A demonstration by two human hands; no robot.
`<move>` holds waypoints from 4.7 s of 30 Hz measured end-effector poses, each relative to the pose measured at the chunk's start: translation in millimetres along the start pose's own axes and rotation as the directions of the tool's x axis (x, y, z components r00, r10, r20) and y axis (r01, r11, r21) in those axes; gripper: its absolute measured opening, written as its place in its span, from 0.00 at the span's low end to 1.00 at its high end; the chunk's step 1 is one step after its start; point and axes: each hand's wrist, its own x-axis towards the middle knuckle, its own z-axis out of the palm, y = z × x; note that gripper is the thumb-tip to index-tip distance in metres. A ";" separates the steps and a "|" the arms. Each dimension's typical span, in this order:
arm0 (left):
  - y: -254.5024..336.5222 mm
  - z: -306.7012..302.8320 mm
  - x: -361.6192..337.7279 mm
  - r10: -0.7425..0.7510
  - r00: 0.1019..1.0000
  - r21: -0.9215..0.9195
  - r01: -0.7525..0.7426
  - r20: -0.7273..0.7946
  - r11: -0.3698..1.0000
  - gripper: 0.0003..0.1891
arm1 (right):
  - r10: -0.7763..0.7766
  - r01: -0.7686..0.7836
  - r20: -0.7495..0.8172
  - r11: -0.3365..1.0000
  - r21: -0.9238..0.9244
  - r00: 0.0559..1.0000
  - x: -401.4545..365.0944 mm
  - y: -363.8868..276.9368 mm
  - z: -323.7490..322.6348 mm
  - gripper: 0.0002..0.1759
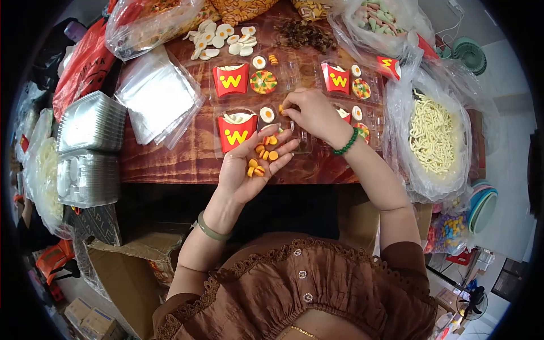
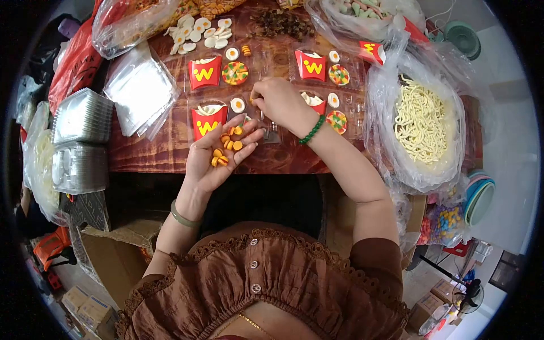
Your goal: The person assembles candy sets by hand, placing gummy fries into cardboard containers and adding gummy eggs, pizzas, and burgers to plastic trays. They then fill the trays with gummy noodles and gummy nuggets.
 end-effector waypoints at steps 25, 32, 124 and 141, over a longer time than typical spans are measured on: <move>-55.9 70.4 117.6 -0.324 0.946 0.194 0.319 -0.006 0.928 0.17 | 0.337 -0.429 -0.499 0.900 -0.078 0.798 -37.3 175.0 -99.8 0.11; -51.5 67.7 132.4 -0.314 0.948 0.151 0.303 0.055 0.941 0.20 | 0.225 -0.361 -0.444 0.899 -0.248 0.867 -21.3 199.3 -92.2 0.08; 172.8 168.4 565.1 0.200 0.832 0.360 0.001 0.517 -0.933 0.26 | 0.308 -0.241 -0.402 0.948 0.210 0.862 -161.1 80.7 -143.8 0.07; 164.6 233.4 432.4 0.466 0.863 0.070 -0.462 -0.195 0.884 0.08 | 0.381 -0.298 -0.334 0.914 0.275 0.862 -159.2 72.6 -130.0 0.07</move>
